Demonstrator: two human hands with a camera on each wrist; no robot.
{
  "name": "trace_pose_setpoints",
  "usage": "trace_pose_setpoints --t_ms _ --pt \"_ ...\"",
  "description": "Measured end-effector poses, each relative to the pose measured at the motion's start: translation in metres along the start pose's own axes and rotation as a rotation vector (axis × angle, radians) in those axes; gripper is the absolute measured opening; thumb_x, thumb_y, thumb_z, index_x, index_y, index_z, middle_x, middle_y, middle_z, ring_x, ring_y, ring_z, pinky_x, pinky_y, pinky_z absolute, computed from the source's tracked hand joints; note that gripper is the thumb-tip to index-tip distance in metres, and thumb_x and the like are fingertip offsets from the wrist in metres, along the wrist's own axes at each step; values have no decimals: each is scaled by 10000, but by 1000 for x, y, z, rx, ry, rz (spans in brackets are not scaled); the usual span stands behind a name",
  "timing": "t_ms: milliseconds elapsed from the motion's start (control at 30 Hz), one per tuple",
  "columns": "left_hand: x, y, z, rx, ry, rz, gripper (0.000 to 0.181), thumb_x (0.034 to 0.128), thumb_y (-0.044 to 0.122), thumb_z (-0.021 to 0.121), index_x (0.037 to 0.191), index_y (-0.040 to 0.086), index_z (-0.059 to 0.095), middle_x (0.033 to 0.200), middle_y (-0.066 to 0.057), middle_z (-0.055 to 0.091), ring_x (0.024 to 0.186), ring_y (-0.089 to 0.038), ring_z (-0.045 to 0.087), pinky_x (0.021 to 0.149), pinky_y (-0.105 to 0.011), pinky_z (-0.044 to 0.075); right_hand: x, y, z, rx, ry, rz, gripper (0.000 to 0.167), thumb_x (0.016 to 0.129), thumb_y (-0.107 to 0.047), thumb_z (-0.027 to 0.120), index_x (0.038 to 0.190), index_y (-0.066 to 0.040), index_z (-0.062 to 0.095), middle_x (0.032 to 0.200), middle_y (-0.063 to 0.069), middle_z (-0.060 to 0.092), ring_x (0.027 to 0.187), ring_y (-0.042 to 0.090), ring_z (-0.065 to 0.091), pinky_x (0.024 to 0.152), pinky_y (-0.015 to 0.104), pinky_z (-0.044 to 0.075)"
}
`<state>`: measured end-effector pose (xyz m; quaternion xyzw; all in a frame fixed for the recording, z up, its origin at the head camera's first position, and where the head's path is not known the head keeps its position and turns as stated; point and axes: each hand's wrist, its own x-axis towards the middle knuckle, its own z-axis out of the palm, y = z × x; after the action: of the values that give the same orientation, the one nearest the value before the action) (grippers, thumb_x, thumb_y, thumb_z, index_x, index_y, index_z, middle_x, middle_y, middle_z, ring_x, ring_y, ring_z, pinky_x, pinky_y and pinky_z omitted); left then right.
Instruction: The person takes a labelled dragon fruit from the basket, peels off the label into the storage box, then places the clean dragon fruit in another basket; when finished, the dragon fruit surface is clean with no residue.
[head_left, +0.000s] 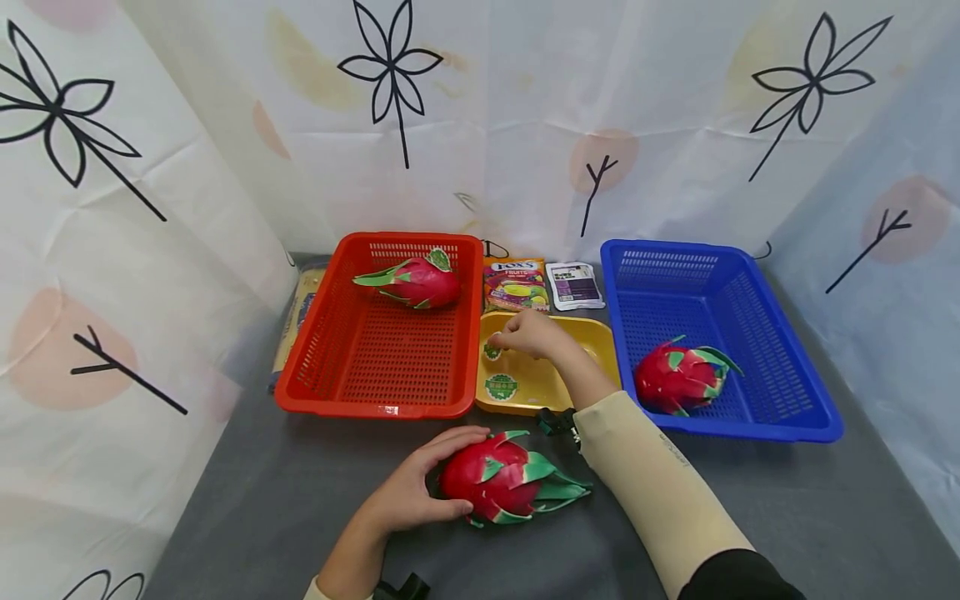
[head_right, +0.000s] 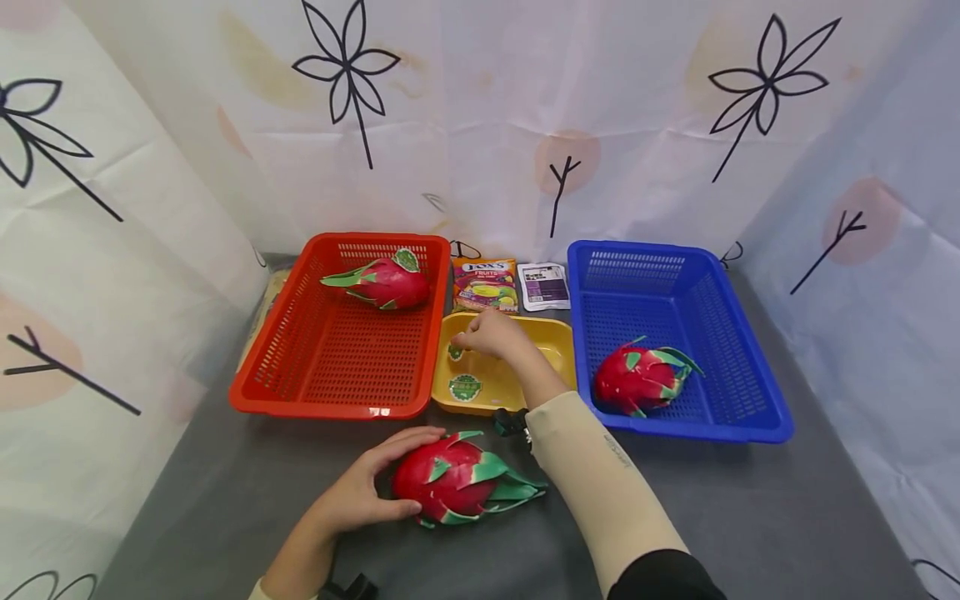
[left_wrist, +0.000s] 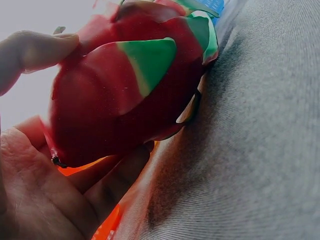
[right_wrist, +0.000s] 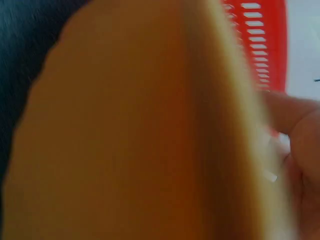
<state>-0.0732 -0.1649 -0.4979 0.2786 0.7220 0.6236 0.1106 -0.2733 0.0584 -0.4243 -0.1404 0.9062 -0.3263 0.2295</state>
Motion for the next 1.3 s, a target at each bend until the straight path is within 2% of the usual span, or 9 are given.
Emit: trace_pose_setpoints --t_ms 67,167,300,433,633,833,1000,1133,1300 --pt "0 0 1 -4 0 -8 726 839 210 824 1492 108 525 1538 -40 468 1380 -280 424 1018 -426 509 6 1 4 -23 -21 24 454 949 -402 707 799 26 704 544 -16 398 495 158 363 478 271 305" --pt "0 0 2 -9 2 -8 720 840 199 823 1492 124 528 1539 -41 467 1379 -272 426 1013 -426 513 13 4 11 -74 -37 56 447 936 -398 724 758 10 682 538 -10 440 493 159 401 480 273 311" --pt "0 0 3 -22 -6 19 711 847 177 817 1492 107 525 1531 -86 468 1378 -273 424 1008 -428 516 17 7 18 -194 -20 95 441 922 -395 734 625 -98 599 528 -5 470 485 165 433 485 286 307" --pt "0 0 3 -27 -16 36 708 851 172 811 1492 96 521 1526 -118 467 1383 -276 417 1011 -424 515 17 8 23 -300 19 129 440 903 -419 741 596 -151 576 548 -1 479 531 183 459 530 307 320" --pt "-1 0 3 -22 -10 24 702 850 185 812 1488 109 529 1521 -103 477 1377 -278 426 1018 -428 509 16 8 29 -376 93 150 416 883 -507 741 692 -141 689 646 23 605 674 229 566 653 359 428" --pt "0 1 2 -19 -3 -3 705 843 190 819 1486 126 536 1529 -71 476 1379 -272 429 1029 -424 500 20 9 33 -457 151 181 497 844 -610 735 904 -117 758 881 59 706 804 250 619 764 436 509" --pt "1 0 1 -19 -6 30 702 848 162 816 1483 80 528 1521 -109 480 1373 -291 434 1030 -425 499 19 5 34 -498 191 195 598 816 -662 735 999 -93 753 951 84 710 820 257 626 750 446 531" --pt "1 -1 0 -20 -4 23 704 849 165 816 1484 80 526 1524 -94 478 1374 -290 433 1028 -425 501 13 -2 29 -503 234 209 633 813 -675 731 1015 -75 744 947 98 715 806 267 637 753 448 547" --pt "0 -1 0 -22 0 -4 714 844 187 818 1490 101 526 1533 -61 471 1379 -276 426 1025 -426 504 -7 -12 12 -399 254 217 596 866 -653 691 903 -60 732 784 78 665 662 227 586 616 347 500"
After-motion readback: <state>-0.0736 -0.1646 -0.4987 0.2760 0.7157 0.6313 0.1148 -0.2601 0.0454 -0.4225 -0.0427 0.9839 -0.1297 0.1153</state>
